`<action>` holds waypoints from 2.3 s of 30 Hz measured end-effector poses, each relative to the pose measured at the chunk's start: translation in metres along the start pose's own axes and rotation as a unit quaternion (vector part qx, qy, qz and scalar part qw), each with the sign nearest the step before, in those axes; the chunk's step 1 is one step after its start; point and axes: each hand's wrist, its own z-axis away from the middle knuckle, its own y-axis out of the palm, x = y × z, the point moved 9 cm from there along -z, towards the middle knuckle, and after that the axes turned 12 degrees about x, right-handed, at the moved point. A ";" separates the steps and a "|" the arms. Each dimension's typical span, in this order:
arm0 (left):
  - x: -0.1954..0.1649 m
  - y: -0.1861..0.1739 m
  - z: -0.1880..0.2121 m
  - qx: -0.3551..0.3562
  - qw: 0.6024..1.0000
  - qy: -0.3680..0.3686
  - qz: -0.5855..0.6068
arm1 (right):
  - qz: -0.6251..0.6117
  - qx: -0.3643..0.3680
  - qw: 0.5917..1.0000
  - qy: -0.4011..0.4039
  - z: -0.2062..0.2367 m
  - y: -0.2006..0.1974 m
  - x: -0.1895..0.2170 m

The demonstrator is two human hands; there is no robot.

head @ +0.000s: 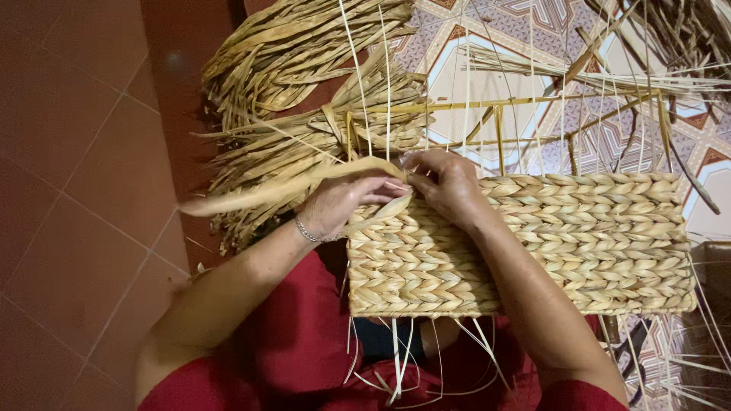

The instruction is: The person sits on the floor and uses shears to trim dried plant strips into shorter pieces. They then trim the edges of a woven mat and insert a strip into the mat's weave.

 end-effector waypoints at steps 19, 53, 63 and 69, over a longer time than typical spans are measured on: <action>0.007 -0.034 0.022 -0.047 0.797 -0.050 -0.601 | -0.048 0.022 0.994 0.098 0.001 0.010 -0.014; -0.072 0.048 0.056 -0.157 0.532 0.347 -0.756 | -0.020 0.106 0.992 0.066 0.004 0.020 0.003; 0.019 -0.042 -0.064 -0.033 0.846 -0.178 -0.501 | -0.074 0.065 0.995 0.007 0.007 0.014 0.001; 0.023 -0.051 -0.049 -0.135 0.968 -0.064 -0.201 | -0.088 0.051 0.994 0.031 0.006 0.017 -0.010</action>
